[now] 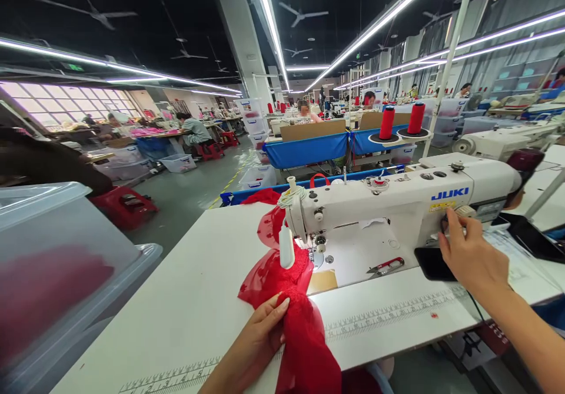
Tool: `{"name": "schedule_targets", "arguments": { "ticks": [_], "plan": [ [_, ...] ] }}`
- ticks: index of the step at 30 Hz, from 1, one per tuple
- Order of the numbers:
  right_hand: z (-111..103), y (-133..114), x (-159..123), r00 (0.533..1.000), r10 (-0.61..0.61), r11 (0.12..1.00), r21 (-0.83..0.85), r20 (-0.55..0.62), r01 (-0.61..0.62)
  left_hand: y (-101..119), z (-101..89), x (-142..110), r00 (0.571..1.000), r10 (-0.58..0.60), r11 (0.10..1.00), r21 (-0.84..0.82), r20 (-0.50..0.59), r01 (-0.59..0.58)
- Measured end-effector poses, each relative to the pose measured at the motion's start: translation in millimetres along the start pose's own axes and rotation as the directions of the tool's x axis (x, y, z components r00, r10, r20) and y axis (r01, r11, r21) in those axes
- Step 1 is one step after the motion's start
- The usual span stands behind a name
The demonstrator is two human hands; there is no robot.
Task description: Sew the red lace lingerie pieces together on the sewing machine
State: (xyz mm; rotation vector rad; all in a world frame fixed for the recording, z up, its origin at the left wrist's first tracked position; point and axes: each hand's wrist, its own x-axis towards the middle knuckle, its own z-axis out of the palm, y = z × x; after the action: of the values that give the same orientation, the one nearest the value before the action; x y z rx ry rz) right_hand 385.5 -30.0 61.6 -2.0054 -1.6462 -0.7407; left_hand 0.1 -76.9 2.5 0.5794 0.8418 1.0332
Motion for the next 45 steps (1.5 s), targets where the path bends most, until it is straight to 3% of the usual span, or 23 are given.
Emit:
{"name": "schedule_targets", "arguments": {
  "ticks": [5, 12, 16, 19, 21, 22, 23, 25, 26, 28, 30, 32, 34, 36, 37, 39, 41, 43, 44, 45],
  "plan": [
    [-5, -3, 3, 0.986, 0.054, 0.998, -0.022, 0.156, -0.052, 1, 0.6, -1, 0.999, 0.016, 0.999, 0.036, 0.04, -0.018],
    [3, -9, 2, 0.986, 0.028, 0.999, -0.036, 0.167, -0.022, 3, 2.4, -1, 0.998, 0.022, 0.999, 0.041, 0.05, -0.024],
    [2, -5, -2, 0.989, 0.051, 0.994, 0.086, 0.136, -0.063, 2, -1.1, 2, 1.0, 0.026, 1.0, 0.018, 0.006, -0.026],
    [-9, -13, -8, 0.99, 0.083, 0.984, 0.149, 0.11, -0.099, 7, 0.0, -4, 0.999, 0.001, 0.997, 0.077, 0.037, -0.004],
    [-17, -33, -15, 0.993, 0.009, 0.955, 0.294, 0.122, -0.044, 12, 2.3, -9, 0.993, -0.075, 0.986, 0.157, 0.088, 0.061],
    [-20, -48, -21, 0.985, -0.091, 0.891, 0.453, 0.148, 0.014, 15, 3.5, -12, 0.987, -0.118, 0.976, 0.198, 0.11, 0.094],
    [-23, -65, -27, 0.96, -0.196, 0.782, 0.622, 0.199, 0.031, 17, 4.6, -14, 0.981, -0.15, 0.966, 0.231, 0.126, 0.118],
    [-24, -103, -42, 0.842, -0.428, 0.543, 0.838, 0.328, -0.05, 20, 6.5, -16, 0.974, -0.18, 0.954, 0.266, 0.139, 0.138],
    [-23, -122, -50, 0.793, -0.488, 0.438, 0.888, 0.365, -0.139, 21, 7.4, -17, 0.972, -0.188, 0.95, 0.277, 0.142, 0.143],
    [-20, -155, -65, 0.634, -0.604, 0.309, 0.875, 0.483, -0.373, 23, 8.8, -19, 0.966, -0.203, 0.944, 0.294, 0.16, 0.149],
    [-17, -179, -74, 0.47, -0.681, 0.167, 0.744, 0.561, -0.647, 25, 9.5, -21, 0.959, -0.214, 0.94, 0.308, 0.186, 0.15],
    [-16, -191, -78, 0.318, -0.719, 0.082, 0.531, 0.618, -0.843, 28, 8.6, -24, 0.957, -0.214, 0.936, 0.322, 0.194, 0.144],
    [-17, -194, -77, 0.193, -0.744, 0.065, 0.357, 0.639, -0.932, 31, 5.9, -25, 0.959, -0.21, 0.928, 0.349, 0.188, 0.135],
    [-19, -190, -74, 0.121, -0.775, 0.089, 0.297, 0.62, -0.951, 34, 2.6, -25, 0.962, -0.2, 0.912, 0.394, 0.187, 0.113],
    [-20, -187, -72, 0.111, -0.789, 0.099, 0.303, 0.604, -0.948, 34, 1.2, -25, 0.963, -0.192, 0.9, 0.426, 0.191, 0.095],
    [-20, -182, -69, 0.131, -0.803, 0.109, 0.359, 0.582, -0.927, 34, -0.1, -23, 0.968, -0.155, 0.861, 0.507, 0.195, 0.036],
    [-19, -179, -69, 0.219, -0.764, 0.128, 0.476, 0.607, -0.87, 31, 1.2, -20, 0.983, -0.051, 0.802, 0.594, 0.174, -0.064],
    [-17, -179, -72, 0.414, -0.655, 0.182, 0.664, 0.632, -0.726, 26, 4.1, -16, 0.983, 0.105, 0.73, 0.661, 0.147, -0.177],
    [-16, -180, -74, 0.521, -0.605, 0.207, 0.752, 0.601, -0.626, 23, 5.7, -14, 0.975, 0.169, 0.701, 0.677, 0.147, -0.224],
    [-16, -181, -77, 0.597, -0.58, 0.218, 0.812, 0.554, -0.541, 20, 7.1, -12, 0.965, 0.212, 0.684, 0.681, 0.156, -0.261]
  ]
}}
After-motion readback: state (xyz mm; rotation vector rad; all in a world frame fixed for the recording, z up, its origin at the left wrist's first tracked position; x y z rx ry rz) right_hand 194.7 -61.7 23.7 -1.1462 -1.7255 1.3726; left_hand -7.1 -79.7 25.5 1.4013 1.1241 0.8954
